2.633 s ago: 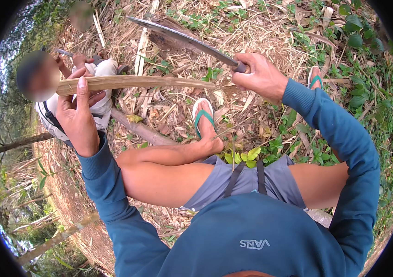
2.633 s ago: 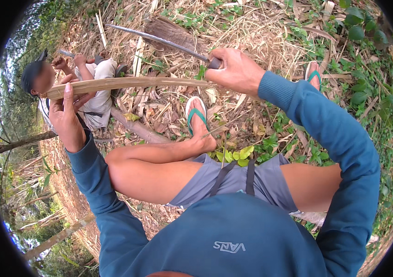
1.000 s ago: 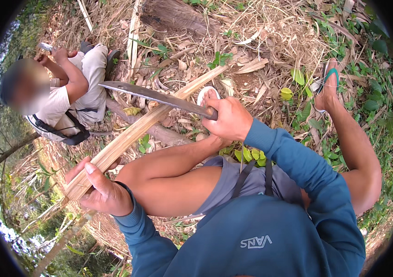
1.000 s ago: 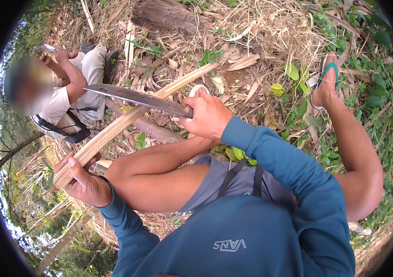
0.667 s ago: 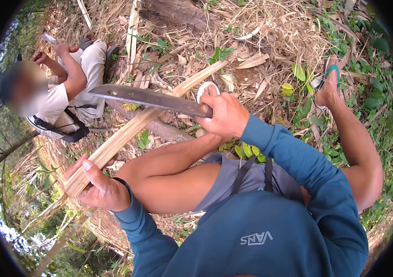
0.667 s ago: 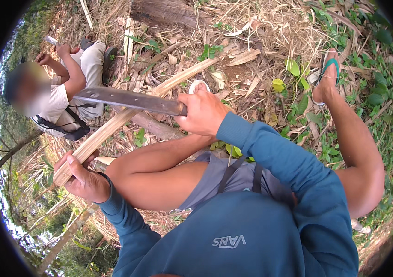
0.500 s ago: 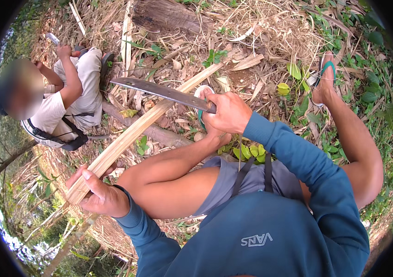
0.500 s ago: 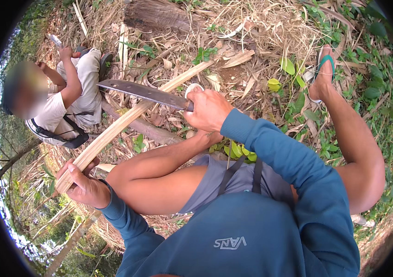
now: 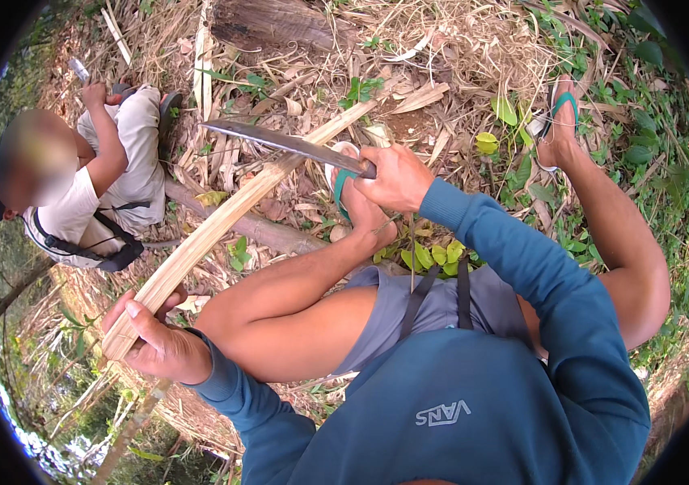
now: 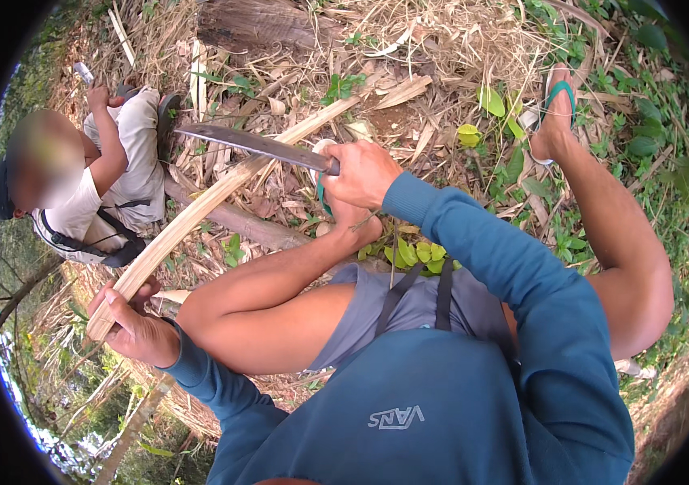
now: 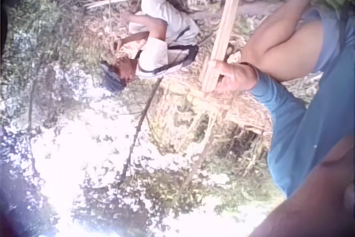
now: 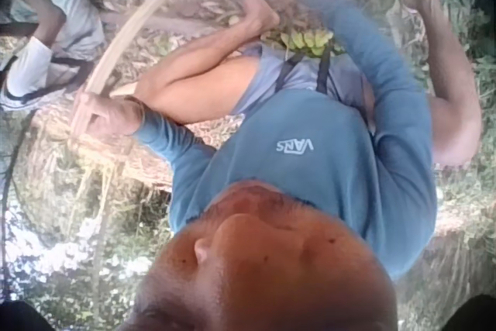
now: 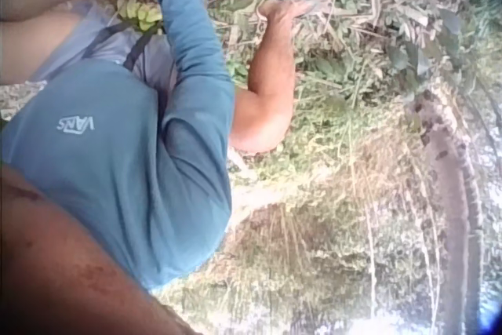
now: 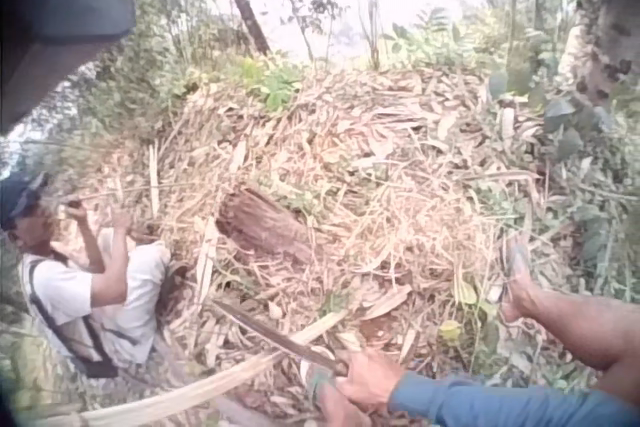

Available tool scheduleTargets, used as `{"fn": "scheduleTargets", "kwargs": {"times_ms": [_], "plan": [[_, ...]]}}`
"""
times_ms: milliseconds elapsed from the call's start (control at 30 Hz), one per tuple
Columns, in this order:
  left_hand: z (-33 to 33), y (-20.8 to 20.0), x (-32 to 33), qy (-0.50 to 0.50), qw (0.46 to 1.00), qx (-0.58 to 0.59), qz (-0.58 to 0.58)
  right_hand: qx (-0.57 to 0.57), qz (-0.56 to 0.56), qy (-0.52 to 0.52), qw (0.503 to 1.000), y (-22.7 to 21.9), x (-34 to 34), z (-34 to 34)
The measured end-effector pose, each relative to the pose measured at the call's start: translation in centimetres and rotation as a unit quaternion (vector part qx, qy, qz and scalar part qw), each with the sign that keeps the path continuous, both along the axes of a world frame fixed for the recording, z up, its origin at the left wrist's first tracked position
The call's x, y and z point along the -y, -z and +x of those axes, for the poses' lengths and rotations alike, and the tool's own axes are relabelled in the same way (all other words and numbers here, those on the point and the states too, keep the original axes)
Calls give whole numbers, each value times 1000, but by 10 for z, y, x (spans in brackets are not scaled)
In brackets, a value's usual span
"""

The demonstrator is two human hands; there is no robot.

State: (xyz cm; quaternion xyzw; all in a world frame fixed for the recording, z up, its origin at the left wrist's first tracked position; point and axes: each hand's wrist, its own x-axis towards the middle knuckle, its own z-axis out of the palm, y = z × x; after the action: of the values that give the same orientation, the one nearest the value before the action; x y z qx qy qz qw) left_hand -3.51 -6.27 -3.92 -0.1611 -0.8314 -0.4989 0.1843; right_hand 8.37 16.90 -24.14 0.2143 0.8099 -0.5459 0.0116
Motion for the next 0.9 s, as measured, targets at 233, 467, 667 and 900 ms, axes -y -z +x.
{"fn": "scheduleTargets", "kwargs": {"times_ms": [233,467,667,900], "plan": [[-17,-10,-4,29,998,43,-18,182,36,55,981,92,-49,18],[-14,-20,-1,73,992,101,11,93,34,12,995,35,-27,14],[4,-23,-22,88,995,50,-25,-168,11,-69,983,-73,34,-13],[13,-17,-20,49,997,51,-20,-129,27,-68,989,-65,28,-4]]}}
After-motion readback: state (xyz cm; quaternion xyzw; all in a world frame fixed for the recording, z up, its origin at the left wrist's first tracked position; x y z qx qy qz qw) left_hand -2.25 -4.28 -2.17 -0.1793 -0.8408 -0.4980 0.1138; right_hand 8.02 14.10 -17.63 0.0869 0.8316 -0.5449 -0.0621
